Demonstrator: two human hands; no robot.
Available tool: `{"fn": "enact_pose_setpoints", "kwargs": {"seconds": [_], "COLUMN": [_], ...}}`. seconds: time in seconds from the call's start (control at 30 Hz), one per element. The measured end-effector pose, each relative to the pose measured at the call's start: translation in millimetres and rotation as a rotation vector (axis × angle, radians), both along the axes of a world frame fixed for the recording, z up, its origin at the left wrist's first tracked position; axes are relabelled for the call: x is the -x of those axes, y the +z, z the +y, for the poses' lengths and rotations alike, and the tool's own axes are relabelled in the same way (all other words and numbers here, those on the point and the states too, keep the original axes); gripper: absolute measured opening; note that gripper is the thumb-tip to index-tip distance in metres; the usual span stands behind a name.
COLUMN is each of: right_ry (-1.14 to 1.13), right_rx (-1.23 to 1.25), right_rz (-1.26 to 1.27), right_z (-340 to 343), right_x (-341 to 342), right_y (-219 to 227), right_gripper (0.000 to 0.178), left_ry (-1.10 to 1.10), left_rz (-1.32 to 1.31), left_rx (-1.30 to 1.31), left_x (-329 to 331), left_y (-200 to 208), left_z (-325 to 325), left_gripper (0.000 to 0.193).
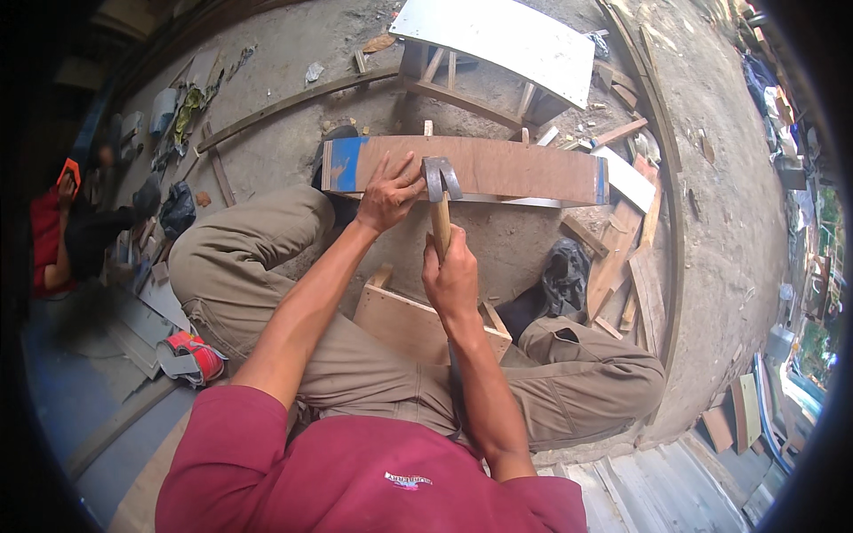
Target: The person assembles a small wooden cabinet by hand, using a hammer to drive nails into the frame. They position wooden panels and secure them to the structure, working on the floor in a cluttered workshop.
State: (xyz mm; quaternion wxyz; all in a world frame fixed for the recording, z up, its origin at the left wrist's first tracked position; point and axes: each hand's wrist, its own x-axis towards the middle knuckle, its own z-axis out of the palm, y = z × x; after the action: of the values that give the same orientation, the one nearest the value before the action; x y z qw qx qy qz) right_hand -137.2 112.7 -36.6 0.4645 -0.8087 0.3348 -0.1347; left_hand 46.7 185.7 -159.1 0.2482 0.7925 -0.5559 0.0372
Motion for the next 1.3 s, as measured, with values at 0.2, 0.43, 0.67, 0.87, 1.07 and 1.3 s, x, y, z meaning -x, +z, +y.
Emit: {"fn": "enact_pose_setpoints", "kwargs": {"seconds": [0.2,0.43,0.67,0.87,1.07,1.3], "right_ry": [0.069,-0.001,0.016,0.066,-0.015,0.028], "right_rx": [0.013,0.017,-0.05,-0.04,0.007,-0.036], "right_rz": [0.126,0.013,0.124,0.088,-0.078,0.072], "right_z": [0,5,2,1,4,2], "right_x": [2,-2,-1,-3,-7,1], "right_y": [-35,-17,-18,-25,-11,-28], "right_gripper": [0.027,0.024,0.021,0.023,0.023,0.02], "left_ry": [-0.004,0.014,0.016,0.015,0.128,0.147], "left_rz": [-0.055,-0.022,-0.018,-0.108,-0.049,-0.083], "left_rx": [-0.017,0.004,0.024,-0.025,-0.081,-0.094], "left_x": [2,1,0,3,5,5], "left_y": [3,-1,-4,-6,2,-8], "left_z": [0,-1,-3,0,-8,-6], "left_gripper": [0.03,0.029,0.035,0.057,0.09,0.094]}}
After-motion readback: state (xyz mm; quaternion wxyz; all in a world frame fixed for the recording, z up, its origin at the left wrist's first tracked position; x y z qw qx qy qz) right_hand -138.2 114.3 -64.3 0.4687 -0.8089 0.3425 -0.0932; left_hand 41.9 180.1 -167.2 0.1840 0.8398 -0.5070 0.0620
